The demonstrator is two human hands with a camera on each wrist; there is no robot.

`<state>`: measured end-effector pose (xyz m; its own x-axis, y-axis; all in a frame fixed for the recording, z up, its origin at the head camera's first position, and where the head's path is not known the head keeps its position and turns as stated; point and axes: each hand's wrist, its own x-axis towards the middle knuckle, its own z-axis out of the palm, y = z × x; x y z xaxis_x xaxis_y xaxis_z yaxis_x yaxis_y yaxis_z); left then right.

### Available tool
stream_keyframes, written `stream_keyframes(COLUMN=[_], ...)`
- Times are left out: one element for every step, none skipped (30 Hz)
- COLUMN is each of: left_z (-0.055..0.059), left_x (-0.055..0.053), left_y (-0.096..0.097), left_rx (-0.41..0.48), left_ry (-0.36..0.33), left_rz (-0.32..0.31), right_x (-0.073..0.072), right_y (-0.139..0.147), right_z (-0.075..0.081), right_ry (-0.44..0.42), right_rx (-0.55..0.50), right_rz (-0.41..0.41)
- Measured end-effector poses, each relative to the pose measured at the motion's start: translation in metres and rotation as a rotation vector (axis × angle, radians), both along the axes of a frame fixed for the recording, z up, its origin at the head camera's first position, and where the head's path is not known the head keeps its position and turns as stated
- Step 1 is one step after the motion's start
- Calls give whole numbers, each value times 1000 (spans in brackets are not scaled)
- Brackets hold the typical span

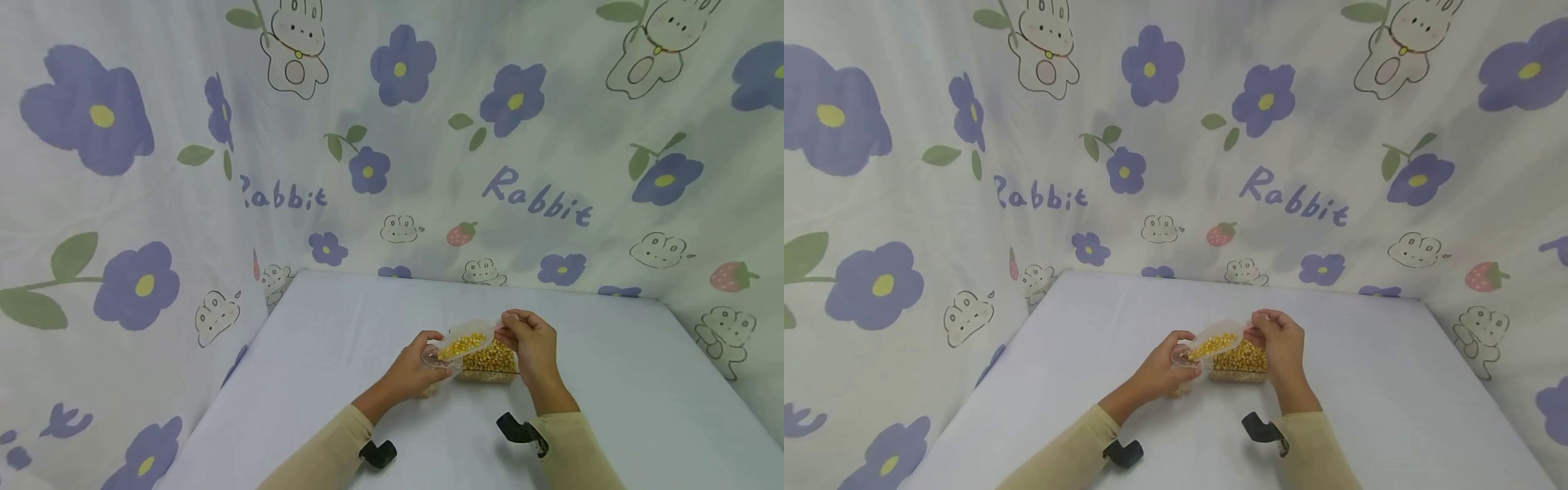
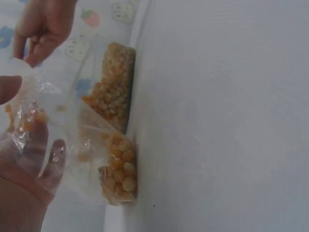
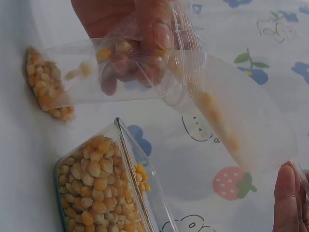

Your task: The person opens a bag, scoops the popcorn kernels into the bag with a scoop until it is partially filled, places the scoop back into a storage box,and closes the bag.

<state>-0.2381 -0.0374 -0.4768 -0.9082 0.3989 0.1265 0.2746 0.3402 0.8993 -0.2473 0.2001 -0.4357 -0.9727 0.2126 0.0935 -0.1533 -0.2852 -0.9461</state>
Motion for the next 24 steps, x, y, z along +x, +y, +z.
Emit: stream_keyframes(left_z=[0, 0, 0, 0, 0, 0, 0, 1, 1, 1, 0, 0, 0, -1, -1, -1, -1, 2, 3, 3, 2, 3, 2, 2], left_x=[0, 1, 1, 2, 2, 2, 2, 2, 2, 2, 2, 2, 1, 1, 1, 1, 1, 3, 3, 3, 3, 3, 3, 3], left_y=[0, 0, 1, 1, 1, 1, 1, 1, 1, 0, 0, 0, 0, 0, 0, 0, 0, 1, 1, 1, 1, 1, 1, 1], left_rx=[-5, -9, -12, -11, -9, -2, 3, 9, 14, 19, 18, 19, 17, 21, 28, 37, 45, 51, 59, 68, 72, 65, 60, 54], left_ry=[-4, -5, -6, -8, -10, -16, -16, -13, -13, -11, -12, -11, -6, -7, -9, -12, -19, -27, -31, -38, -40, -40, -39, -35], left_rz=[5, 9, 12, 12, 10, 7, 2, -2, -7, -12, -12, -13, -13, -16, -20, -23, -24, -26, -29, -34, -35, -32, -30, -29], right_x=[0, 0, 0, 0, 0, 1, 1, 1, 1, 1, 0, 0, 0, -1, -2, -2, -2, -2, -2, -1, -1, -1, 0, 0], right_y=[0, 0, 0, 1, 1, 1, 1, 1, 1, 1, 1, 1, 1, 1, 1, 1, 1, 1, 1, 1, 0, 0, 0, 0], right_z=[0, 0, 0, 0, 0, 0, 0, 0, 0, -1, -1, -2, -3, -4, -5, -5, -5, -4, -4, -3, -2, -2, -1, -1], right_ry=[-7, -14, -18, -21, -20, -16, -10, -3, 6, 13, 20, 29, 38, 42, 45, 46, 45, 42, 36, 30, 26, 21, 18, 15], right_rx=[-3, -5, -8, -11, -9, -6, -3, 1, 6, 10, 13, 18, 20, 21, 21, 21, 22, 22, 20, 21, 21, 20, 20, 21], right_rz=[1, 1, 1, 3, 4, 4, 5, 5, 6, 6, 5, 3, 3, -1, -4, -6, -6, -4, -3, -5, -4, -3, -3, -5])
